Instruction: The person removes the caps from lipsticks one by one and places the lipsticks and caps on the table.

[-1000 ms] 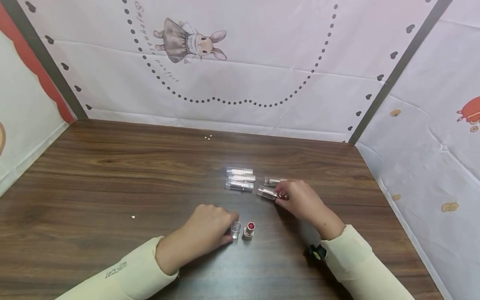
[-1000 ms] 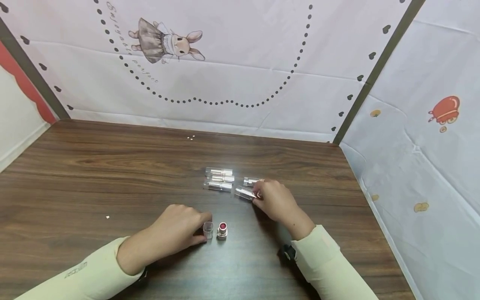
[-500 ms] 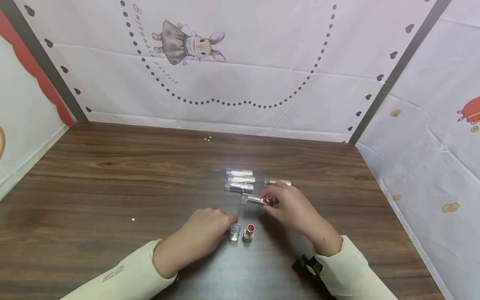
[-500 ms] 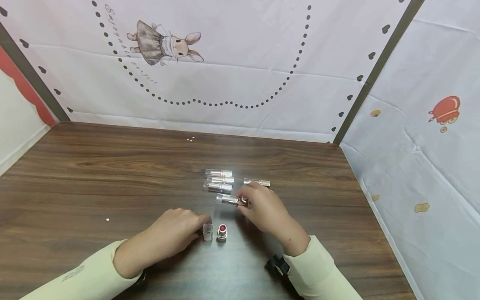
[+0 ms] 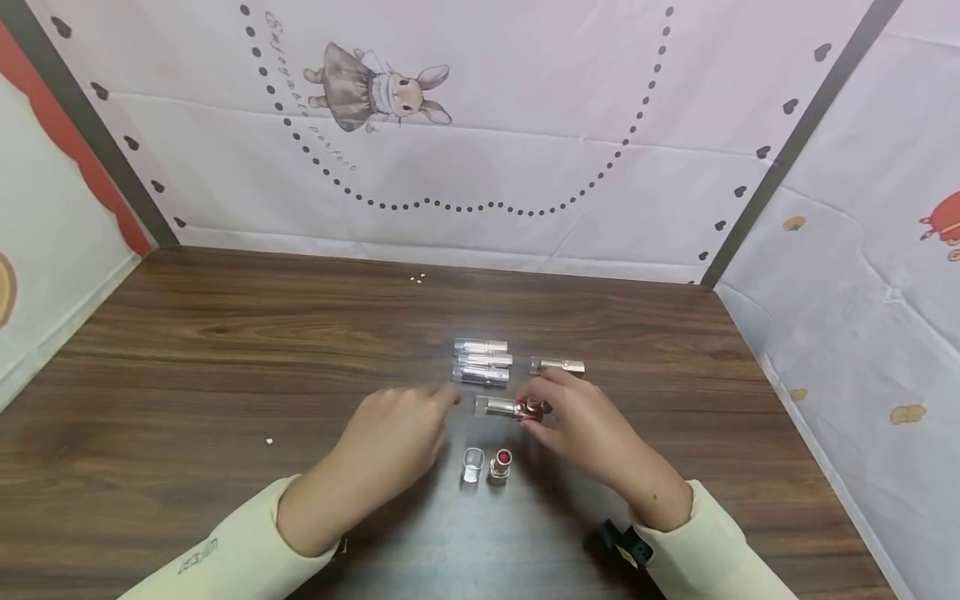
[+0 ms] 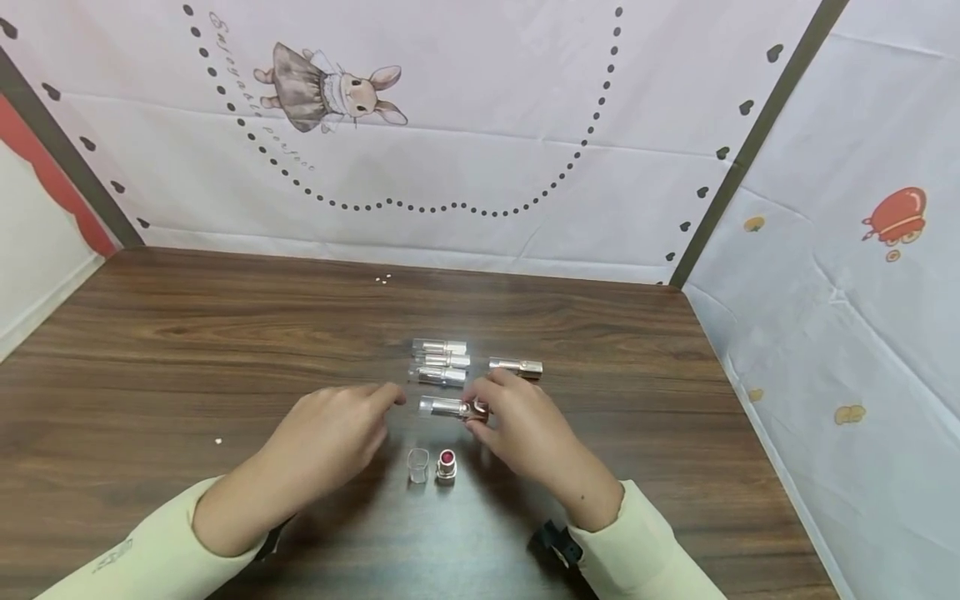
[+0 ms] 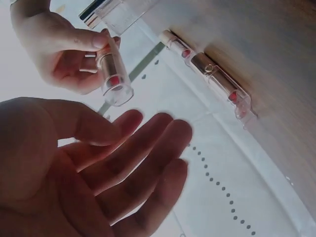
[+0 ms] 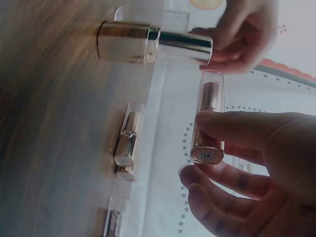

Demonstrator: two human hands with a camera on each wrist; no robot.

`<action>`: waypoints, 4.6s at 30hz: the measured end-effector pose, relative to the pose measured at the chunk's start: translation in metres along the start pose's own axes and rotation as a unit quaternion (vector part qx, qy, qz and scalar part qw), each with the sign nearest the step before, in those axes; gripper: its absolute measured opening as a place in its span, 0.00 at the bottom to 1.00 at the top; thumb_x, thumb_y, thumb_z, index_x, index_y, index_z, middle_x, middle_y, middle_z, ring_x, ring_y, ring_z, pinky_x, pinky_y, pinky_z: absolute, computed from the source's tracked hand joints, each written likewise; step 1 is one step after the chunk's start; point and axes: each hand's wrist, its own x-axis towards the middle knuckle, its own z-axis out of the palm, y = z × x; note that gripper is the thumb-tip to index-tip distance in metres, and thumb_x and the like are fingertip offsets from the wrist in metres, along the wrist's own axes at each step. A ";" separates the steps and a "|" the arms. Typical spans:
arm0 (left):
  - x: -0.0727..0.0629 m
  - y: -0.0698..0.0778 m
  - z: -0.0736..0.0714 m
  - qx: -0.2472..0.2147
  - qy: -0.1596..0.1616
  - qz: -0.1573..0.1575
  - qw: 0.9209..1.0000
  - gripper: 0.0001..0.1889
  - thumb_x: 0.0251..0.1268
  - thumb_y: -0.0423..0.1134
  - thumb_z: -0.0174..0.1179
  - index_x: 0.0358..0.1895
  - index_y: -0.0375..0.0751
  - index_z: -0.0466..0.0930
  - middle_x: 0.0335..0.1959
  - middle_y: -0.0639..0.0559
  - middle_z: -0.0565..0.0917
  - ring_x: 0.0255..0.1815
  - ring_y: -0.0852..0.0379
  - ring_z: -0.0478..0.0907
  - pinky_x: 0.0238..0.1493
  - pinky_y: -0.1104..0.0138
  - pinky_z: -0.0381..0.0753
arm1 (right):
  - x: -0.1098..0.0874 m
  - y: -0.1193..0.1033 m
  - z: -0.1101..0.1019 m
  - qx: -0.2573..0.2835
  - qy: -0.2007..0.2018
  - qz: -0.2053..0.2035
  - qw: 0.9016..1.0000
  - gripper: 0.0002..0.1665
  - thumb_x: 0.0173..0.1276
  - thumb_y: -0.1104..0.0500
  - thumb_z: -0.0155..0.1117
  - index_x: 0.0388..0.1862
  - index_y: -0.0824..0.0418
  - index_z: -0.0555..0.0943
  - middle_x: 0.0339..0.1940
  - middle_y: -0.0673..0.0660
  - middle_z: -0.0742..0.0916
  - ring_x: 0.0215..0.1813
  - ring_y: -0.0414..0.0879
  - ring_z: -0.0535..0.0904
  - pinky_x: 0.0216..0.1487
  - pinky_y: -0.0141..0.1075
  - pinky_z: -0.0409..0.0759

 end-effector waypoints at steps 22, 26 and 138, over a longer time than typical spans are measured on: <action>0.001 0.007 0.010 -0.021 0.092 0.094 0.991 0.19 0.59 0.55 0.69 0.48 0.50 0.84 0.34 0.58 0.87 0.34 0.57 0.85 0.34 0.62 0.83 | -0.010 -0.023 -0.004 0.047 0.048 -0.062 0.996 0.16 0.58 0.60 0.78 0.45 0.53 0.85 0.37 0.45 0.84 0.38 0.35 0.80 0.37 0.28 0.79; 0.001 0.008 0.009 -0.022 0.089 0.088 0.992 0.15 0.61 0.53 0.69 0.45 0.50 0.84 0.32 0.59 0.86 0.31 0.59 0.85 0.30 0.63 0.81 | -0.010 -0.023 -0.003 0.045 0.050 -0.058 0.996 0.15 0.58 0.59 0.78 0.45 0.54 0.86 0.37 0.45 0.84 0.38 0.36 0.80 0.37 0.28 0.79; 0.002 0.008 0.011 -0.033 0.038 0.068 0.996 0.12 0.65 0.53 0.65 0.46 0.54 0.85 0.28 0.61 0.85 0.17 0.62 0.77 0.14 0.69 0.63 | -0.012 -0.023 -0.004 -0.076 0.025 -0.026 0.996 0.13 0.62 0.49 0.75 0.45 0.48 0.87 0.36 0.42 0.85 0.36 0.38 0.80 0.31 0.34 0.78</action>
